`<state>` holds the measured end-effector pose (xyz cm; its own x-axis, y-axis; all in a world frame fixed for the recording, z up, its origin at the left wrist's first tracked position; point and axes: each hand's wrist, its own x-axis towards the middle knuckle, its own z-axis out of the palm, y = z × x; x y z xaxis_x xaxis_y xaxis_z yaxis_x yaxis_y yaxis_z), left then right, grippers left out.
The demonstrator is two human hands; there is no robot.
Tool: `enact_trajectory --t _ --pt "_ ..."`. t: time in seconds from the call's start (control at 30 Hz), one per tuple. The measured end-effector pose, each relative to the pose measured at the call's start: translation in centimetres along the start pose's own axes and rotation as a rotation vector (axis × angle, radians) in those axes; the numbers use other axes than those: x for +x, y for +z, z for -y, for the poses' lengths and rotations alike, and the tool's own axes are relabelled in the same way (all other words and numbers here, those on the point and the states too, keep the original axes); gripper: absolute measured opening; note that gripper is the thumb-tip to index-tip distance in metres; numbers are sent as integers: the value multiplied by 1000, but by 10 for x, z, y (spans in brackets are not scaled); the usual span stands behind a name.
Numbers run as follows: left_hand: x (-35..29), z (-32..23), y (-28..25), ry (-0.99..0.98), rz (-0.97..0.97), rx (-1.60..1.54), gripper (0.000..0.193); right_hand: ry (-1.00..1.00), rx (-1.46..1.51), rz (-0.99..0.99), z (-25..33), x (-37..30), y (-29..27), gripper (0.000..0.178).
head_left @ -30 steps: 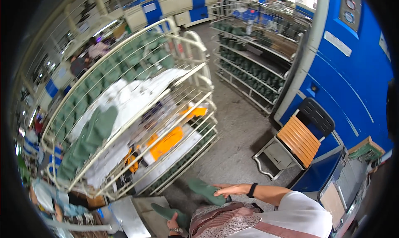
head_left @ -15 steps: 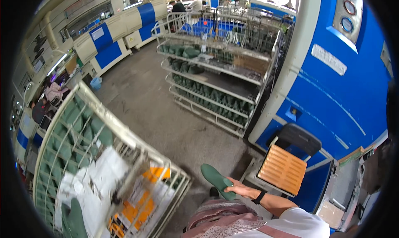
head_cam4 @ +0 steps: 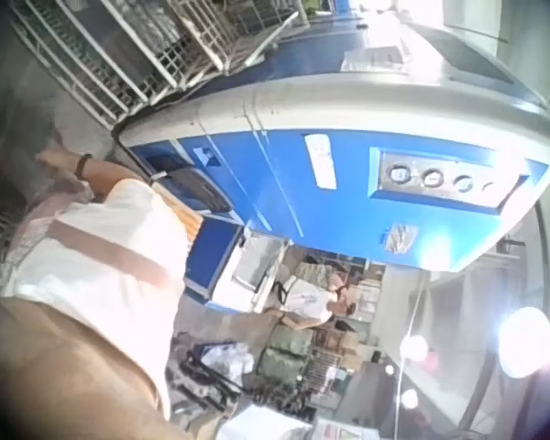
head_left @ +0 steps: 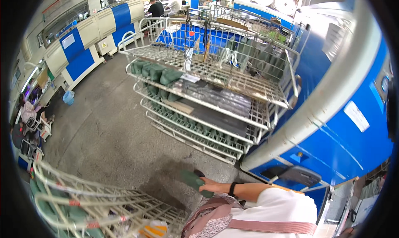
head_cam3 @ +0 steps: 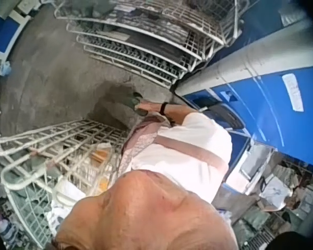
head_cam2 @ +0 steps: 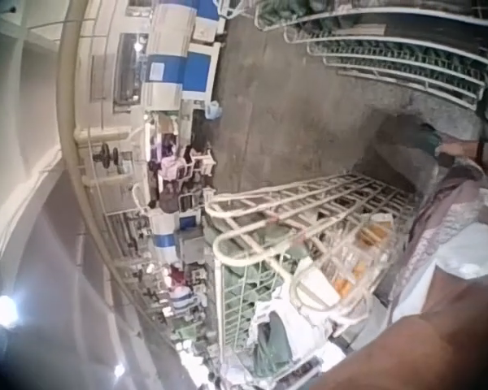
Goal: The recorder is assembling components of shoes, including inserting lasts and attaching outsoles using industrial machinery.
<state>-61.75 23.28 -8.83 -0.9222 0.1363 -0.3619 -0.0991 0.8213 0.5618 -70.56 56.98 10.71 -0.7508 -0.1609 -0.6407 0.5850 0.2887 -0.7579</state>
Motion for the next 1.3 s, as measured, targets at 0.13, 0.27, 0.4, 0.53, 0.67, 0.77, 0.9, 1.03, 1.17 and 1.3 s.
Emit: enact_trajectory --t 0.13,0.27,0.4,0.53,0.67,0.77,0.9,1.03,1.17,1.3 --pt "105 -39 -38 23 17 65 53 14 -191 277 140 86 -20 99" --pt "189 -73 -60 53 57 104 53 -108 -286 432 242 168 -18 98" --pt "280 -71 -89 68 50 126 52 -126 -280 564 329 237 17 99" --pt "383 -64 -128 153 72 159 52 -98 -242 588 381 321 49 98" --pt "494 -65 -182 251 70 197 51 -166 -298 629 438 391 88 84" --pt "529 -40 -234 215 69 219 51 -239 -303 690 478 439 117 82" --pt "446 55 -274 -221 8 139 50 -336 -518 686 528 509 147 93" --pt "311 71 -251 -853 -89 -63 50 -328 -677 549 559 617 157 93" --pt "301 11 -157 -1359 -89 -323 49 -82 -541 769 637 694 211 91" --pt "383 -45 -311 -1367 -45 -710 38 -61 -747 723 690 769 255 81"
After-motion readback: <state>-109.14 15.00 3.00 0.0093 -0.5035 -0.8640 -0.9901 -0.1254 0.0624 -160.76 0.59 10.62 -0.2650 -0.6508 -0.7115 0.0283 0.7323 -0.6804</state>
